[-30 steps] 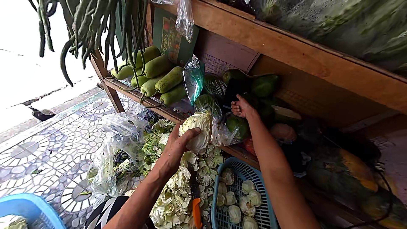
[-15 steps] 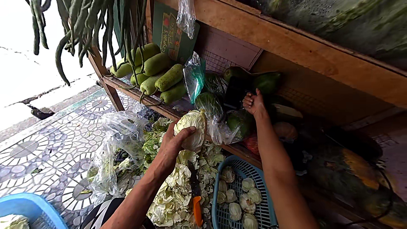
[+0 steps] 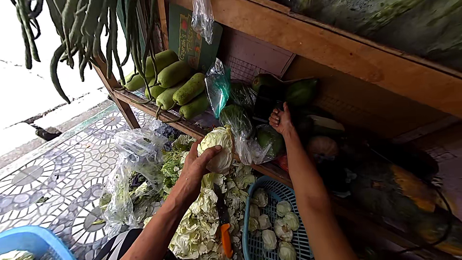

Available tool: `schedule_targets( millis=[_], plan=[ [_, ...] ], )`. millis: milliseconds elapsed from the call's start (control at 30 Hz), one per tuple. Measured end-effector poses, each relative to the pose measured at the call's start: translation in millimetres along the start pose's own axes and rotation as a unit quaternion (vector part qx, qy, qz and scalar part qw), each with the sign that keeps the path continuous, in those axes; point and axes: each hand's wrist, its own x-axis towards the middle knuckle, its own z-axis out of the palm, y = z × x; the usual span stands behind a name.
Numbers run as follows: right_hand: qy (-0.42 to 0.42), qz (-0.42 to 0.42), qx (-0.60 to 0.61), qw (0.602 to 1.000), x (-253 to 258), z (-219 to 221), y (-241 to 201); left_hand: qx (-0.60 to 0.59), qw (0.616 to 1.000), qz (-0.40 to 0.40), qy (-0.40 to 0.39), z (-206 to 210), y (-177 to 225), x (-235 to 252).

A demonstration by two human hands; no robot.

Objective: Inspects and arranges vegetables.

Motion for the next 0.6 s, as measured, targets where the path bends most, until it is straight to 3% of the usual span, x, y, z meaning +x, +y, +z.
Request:
schedule_targets(
  millis=[600],
  plan=[
    [0.04,0.003,-0.092,0.995,1.6,9.9,2.9,-0.004,1.0,-0.008,-0.001,5.7,-3.9,1.2]
  ],
)
